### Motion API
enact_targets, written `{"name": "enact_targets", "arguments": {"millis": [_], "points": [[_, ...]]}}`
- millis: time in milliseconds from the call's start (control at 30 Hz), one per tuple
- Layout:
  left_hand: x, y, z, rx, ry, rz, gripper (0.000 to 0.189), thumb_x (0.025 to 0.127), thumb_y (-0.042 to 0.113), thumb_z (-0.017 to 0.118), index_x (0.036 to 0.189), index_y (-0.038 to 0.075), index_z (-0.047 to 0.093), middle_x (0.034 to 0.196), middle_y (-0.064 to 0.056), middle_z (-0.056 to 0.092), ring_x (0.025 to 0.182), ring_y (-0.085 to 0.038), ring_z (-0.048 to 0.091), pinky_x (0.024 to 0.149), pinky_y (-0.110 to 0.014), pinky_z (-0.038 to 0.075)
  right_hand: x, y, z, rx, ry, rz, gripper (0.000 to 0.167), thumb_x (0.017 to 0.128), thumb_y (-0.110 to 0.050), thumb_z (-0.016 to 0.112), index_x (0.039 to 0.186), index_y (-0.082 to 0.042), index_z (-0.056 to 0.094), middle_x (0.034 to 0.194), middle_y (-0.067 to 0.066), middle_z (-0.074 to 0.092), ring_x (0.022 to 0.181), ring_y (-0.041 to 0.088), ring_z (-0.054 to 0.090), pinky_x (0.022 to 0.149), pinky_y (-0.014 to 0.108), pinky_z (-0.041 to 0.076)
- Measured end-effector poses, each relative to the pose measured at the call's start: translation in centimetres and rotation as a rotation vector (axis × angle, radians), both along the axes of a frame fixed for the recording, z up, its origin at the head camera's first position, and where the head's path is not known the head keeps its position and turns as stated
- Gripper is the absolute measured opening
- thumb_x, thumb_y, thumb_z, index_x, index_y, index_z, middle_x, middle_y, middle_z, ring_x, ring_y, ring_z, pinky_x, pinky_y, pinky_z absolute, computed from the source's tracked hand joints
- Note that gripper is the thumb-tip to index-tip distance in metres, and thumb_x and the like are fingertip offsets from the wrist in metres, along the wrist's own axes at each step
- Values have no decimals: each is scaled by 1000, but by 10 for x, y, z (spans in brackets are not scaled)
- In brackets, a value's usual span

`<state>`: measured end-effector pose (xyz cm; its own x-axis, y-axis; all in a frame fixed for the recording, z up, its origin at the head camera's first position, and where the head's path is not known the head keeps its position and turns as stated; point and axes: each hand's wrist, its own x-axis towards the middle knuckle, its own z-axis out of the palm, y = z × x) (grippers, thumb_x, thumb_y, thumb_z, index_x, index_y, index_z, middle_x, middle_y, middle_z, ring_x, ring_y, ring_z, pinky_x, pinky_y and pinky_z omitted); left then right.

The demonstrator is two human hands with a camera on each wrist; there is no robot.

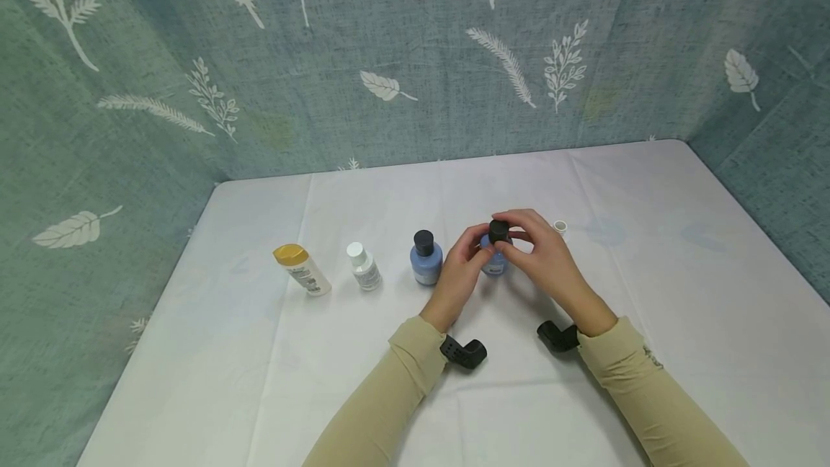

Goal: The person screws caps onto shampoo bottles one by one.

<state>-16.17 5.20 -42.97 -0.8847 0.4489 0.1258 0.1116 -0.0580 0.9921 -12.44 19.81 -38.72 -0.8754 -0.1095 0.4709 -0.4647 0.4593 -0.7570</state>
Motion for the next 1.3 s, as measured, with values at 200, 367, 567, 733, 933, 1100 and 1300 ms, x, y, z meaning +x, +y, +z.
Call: {"name": "enact_targets", "arguments": {"millis": [200,367,567,733,933,1100,1300], "points": [[0,0,1,10,14,-31,36,91,13,48,128,14,43,130,2,43,121,-18,39,100,-32,28,1,0,1,-10,19,11,38,80,1,63,117,-1,54,116,14,51,108,23,48,88,36,42],[1,-1,2,-17,53,-34,39,92,20,49,130,17,40,133,3,41,124,-12,34,102,-33,26,3,-1,4,-34,48,8,34,84,0,59,118,0,53,121,13,50,112,23,46,93,38,38],[3,-2,7,-47,109,-22,43,92,27,50,132,17,37,132,3,41,123,-7,33,103,-33,22,6,-1,14,-78,112,10,31,84,3,56,116,1,54,122,15,49,113,25,45,91,42,38],[3,0,13,-51,176,20,47,90,28,53,133,20,34,135,0,40,126,-10,30,104,-40,20,8,1,23,-125,114,-2,29,86,3,54,115,2,54,120,14,50,113,23,45,91,41,39],[8,6,22,-17,218,56,54,89,23,54,136,16,27,137,-5,37,129,-14,26,105,-40,18,12,8,33,-129,101,-33,26,87,1,52,113,4,55,113,14,54,105,24,50,88,29,42],[17,8,36,-25,235,99,55,90,23,53,136,16,24,140,-3,32,131,-12,21,105,-40,15,15,21,42,-135,13,-57,24,90,-8,52,112,0,56,107,11,58,96,18,56,83,21,43],[31,12,56,-50,326,134,52,89,19,56,134,11,33,138,-4,34,129,-11,25,104,-36,20,21,39,53,-162,29,-85,23,90,-7,51,110,3,57,101,13,60,91,15,57,81,20,44]]}}
